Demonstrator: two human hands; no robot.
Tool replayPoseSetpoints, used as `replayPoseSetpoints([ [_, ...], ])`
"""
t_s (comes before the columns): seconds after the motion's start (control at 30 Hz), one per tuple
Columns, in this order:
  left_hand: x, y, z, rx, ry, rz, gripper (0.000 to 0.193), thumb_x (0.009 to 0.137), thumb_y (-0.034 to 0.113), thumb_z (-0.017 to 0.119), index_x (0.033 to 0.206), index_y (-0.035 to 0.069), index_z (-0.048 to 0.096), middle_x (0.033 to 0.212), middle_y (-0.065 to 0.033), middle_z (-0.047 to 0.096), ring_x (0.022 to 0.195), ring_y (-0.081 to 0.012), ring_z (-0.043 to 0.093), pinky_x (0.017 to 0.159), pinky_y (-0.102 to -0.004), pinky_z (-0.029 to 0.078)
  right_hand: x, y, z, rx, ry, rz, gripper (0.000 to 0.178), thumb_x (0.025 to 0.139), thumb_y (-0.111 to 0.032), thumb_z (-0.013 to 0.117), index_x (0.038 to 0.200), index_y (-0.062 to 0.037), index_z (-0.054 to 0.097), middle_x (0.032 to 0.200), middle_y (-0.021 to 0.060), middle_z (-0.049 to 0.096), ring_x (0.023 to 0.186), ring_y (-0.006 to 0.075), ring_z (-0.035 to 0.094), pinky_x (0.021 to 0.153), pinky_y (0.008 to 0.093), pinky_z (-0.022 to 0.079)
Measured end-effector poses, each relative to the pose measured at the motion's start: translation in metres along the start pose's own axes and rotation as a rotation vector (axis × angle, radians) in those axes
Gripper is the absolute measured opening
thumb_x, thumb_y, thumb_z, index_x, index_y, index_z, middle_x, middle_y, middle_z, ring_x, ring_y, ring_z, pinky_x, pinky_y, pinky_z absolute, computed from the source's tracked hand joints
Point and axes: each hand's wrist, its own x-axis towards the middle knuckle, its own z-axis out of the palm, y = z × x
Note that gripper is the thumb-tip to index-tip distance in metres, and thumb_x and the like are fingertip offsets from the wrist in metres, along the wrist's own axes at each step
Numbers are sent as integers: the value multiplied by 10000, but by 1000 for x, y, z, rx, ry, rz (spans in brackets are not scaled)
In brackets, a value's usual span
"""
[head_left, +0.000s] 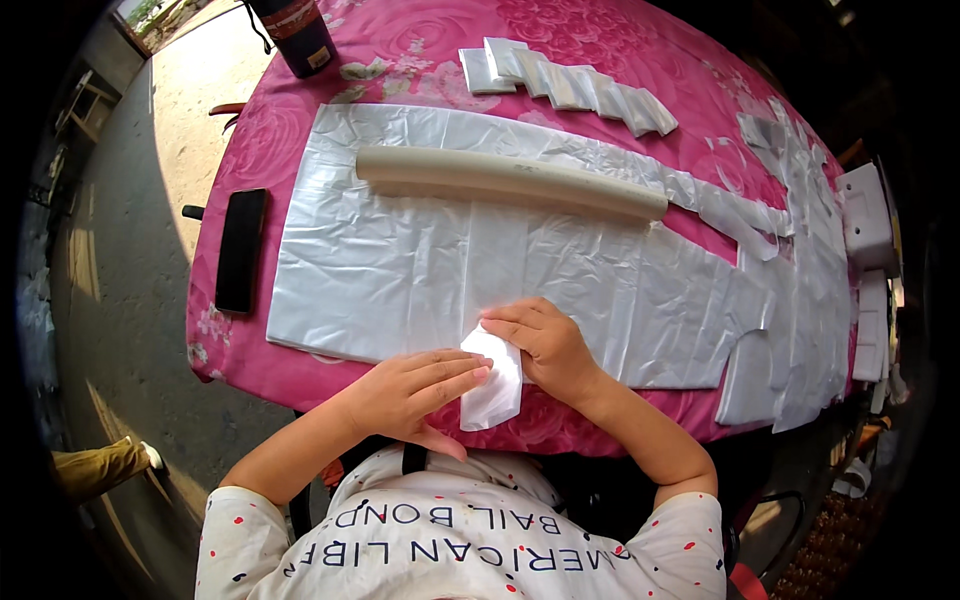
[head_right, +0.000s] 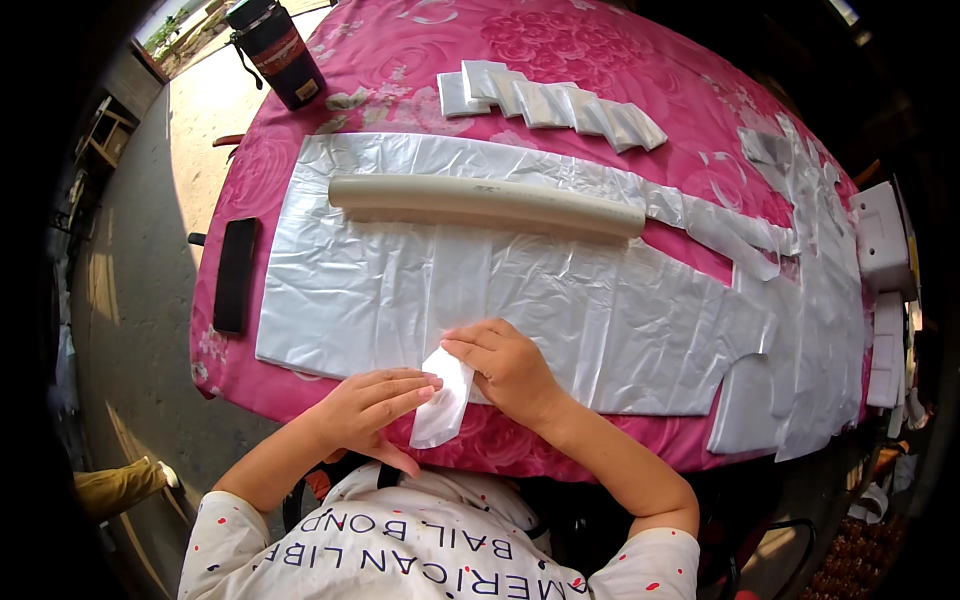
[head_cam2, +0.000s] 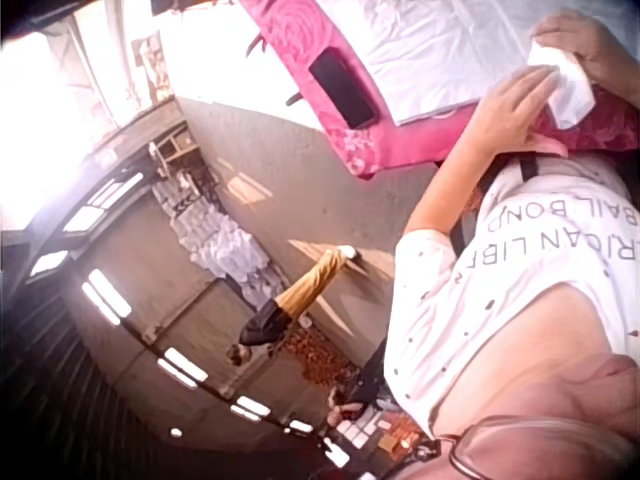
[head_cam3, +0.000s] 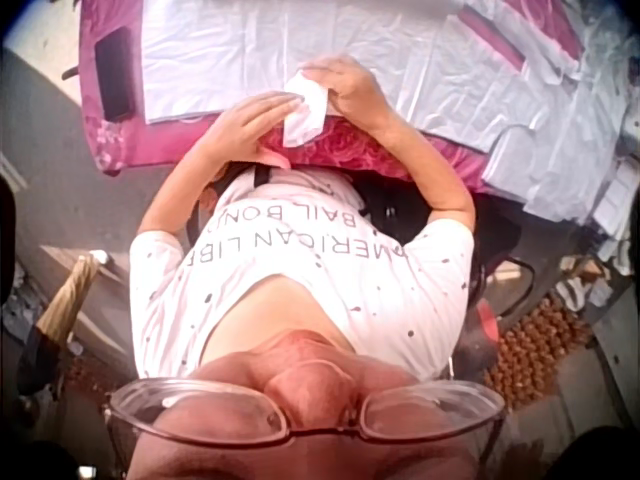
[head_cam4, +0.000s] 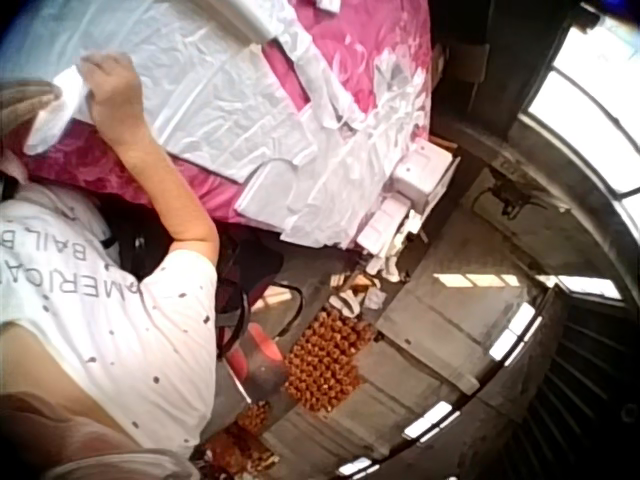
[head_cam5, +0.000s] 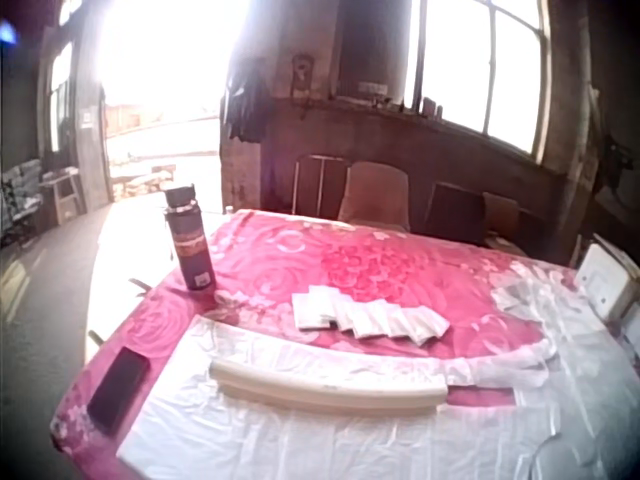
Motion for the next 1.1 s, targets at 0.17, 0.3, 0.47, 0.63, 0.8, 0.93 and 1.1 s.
replayPoseSetpoints([
  [0.17,1,-24,12,383,-95,-113,581,664,159,668,1206,16,517,1222,-131,538,1128,-266,525,975,-420,398,1,-4,2,-25,48,23,275,704,-9,643,970,-71,671,1023,67,647,903,249,591,775,330,486],
  [0.3,8,-27,15,481,-45,-147,518,653,60,585,1170,37,551,1159,-103,573,1057,-245,557,919,-391,431,-1,-4,-5,-144,43,-5,295,679,-2,646,964,-69,674,1029,56,639,913,231,580,771,320,493],
  [0.47,19,-26,11,334,17,-298,493,679,53,595,1168,24,536,1070,-122,602,911,-281,598,817,-401,469,4,4,-12,-44,56,84,231,716,-43,657,946,-56,673,872,61,659,768,209,609,689,317,500],
  [0.63,43,-24,1,-51,224,-744,509,756,59,621,1239,11,466,1134,-174,562,845,-312,608,743,-363,489,27,10,-21,345,-63,742,200,865,-178,579,886,9,644,674,72,631,546,93,585,521,238,455],
  [0.8,39,-25,10,410,106,-324,628,803,149,614,1343,-15,338,1371,-203,374,1242,-330,402,995,-424,364,48,8,-31,490,-140,958,223,855,-174,592,815,44,619,659,68,620,561,97,596,507,239,462],
  [0.93,34,-24,28,524,-181,-394,735,866,429,491,1374,-52,267,1444,-207,254,1355,-320,225,1103,-429,175,46,7,-26,414,-122,901,183,835,-161,632,830,21,613,653,47,616,564,86,595,498,223,451],
  [1.1,29,-24,31,630,-200,-410,746,860,455,481,1366,-57,284,1439,-207,264,1357,-313,223,1108,-427,158,31,0,-21,-127,14,546,308,721,-129,726,978,-12,601,883,107,624,819,197,609,686,306,483],
])
